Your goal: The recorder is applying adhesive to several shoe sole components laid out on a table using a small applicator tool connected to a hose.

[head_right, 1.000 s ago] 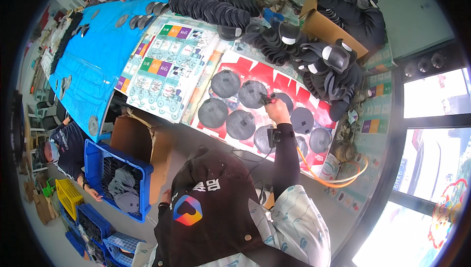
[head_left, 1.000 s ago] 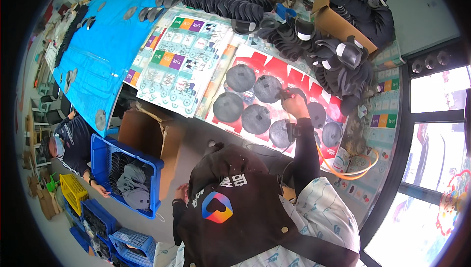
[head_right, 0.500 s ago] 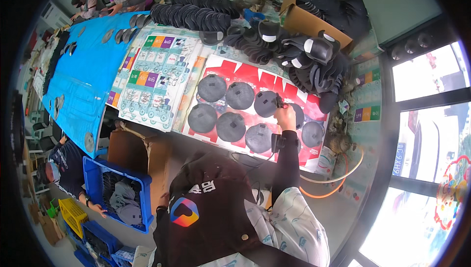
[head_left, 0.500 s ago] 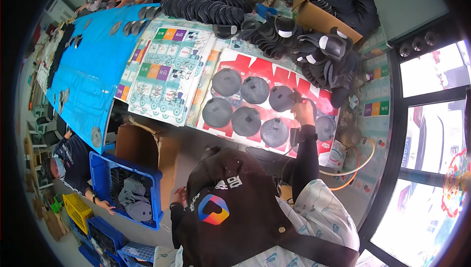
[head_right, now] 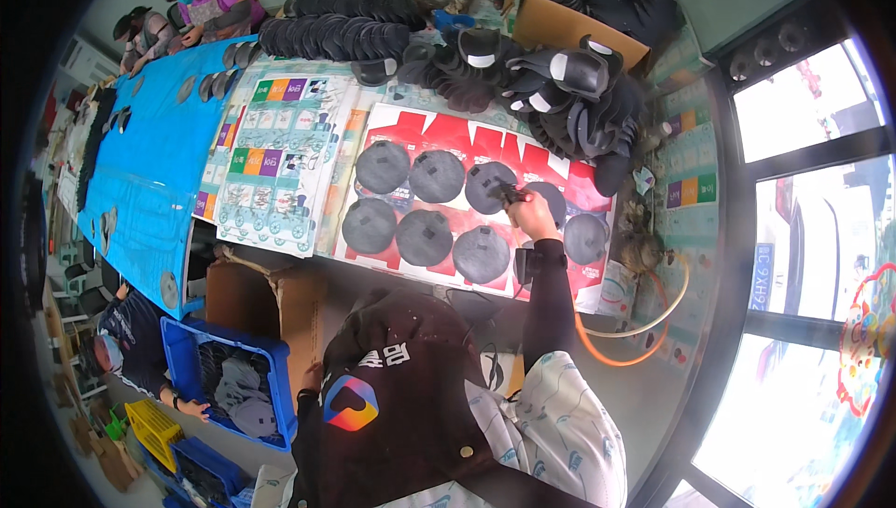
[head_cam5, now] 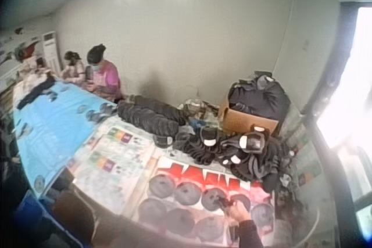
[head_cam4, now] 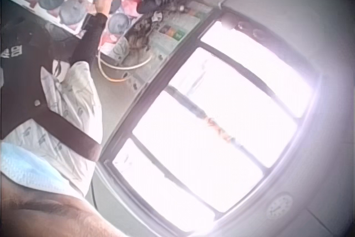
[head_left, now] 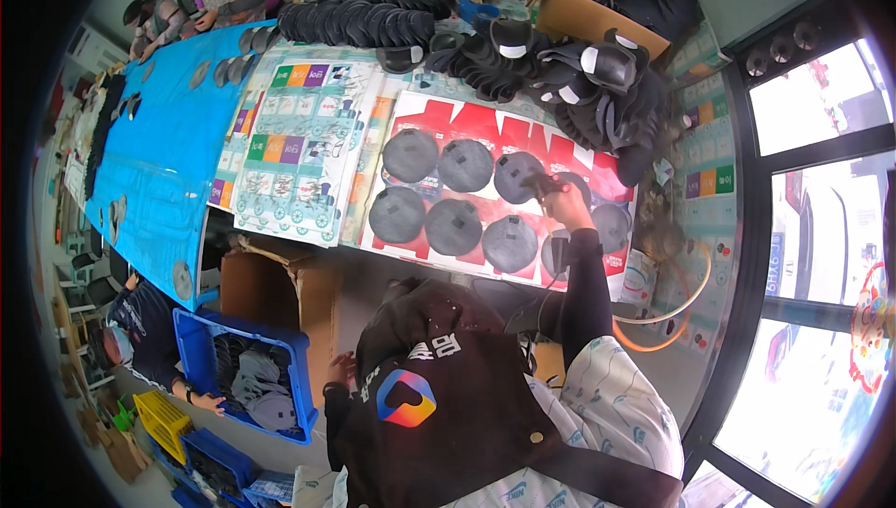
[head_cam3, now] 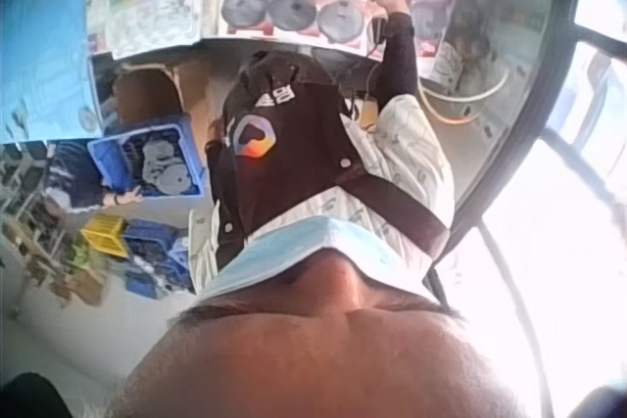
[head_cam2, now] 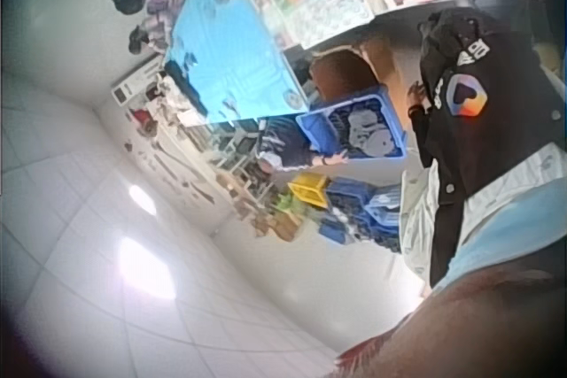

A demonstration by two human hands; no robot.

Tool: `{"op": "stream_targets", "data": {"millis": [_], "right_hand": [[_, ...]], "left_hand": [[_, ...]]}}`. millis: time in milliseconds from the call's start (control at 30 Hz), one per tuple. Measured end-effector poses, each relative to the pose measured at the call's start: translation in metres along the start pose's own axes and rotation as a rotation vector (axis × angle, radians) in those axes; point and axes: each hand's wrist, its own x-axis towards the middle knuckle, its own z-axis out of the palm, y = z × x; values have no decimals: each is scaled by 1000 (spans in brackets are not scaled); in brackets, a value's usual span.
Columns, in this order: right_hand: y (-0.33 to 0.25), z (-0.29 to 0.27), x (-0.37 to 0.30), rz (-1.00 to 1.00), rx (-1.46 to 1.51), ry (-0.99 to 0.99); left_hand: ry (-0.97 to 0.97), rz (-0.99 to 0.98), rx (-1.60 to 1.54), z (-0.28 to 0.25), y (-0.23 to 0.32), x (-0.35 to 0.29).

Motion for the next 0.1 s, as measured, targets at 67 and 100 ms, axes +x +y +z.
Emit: {"op": "stream_targets", "data": {"millis": [67,100], "right_hand": [[-5,1,3,-26,-321,120],[-7,2,2,-67,-416,193]], "left_hand": [[-32,-36,-227,5,0,2],[-38,-38,-221,7,-2,5]]}}
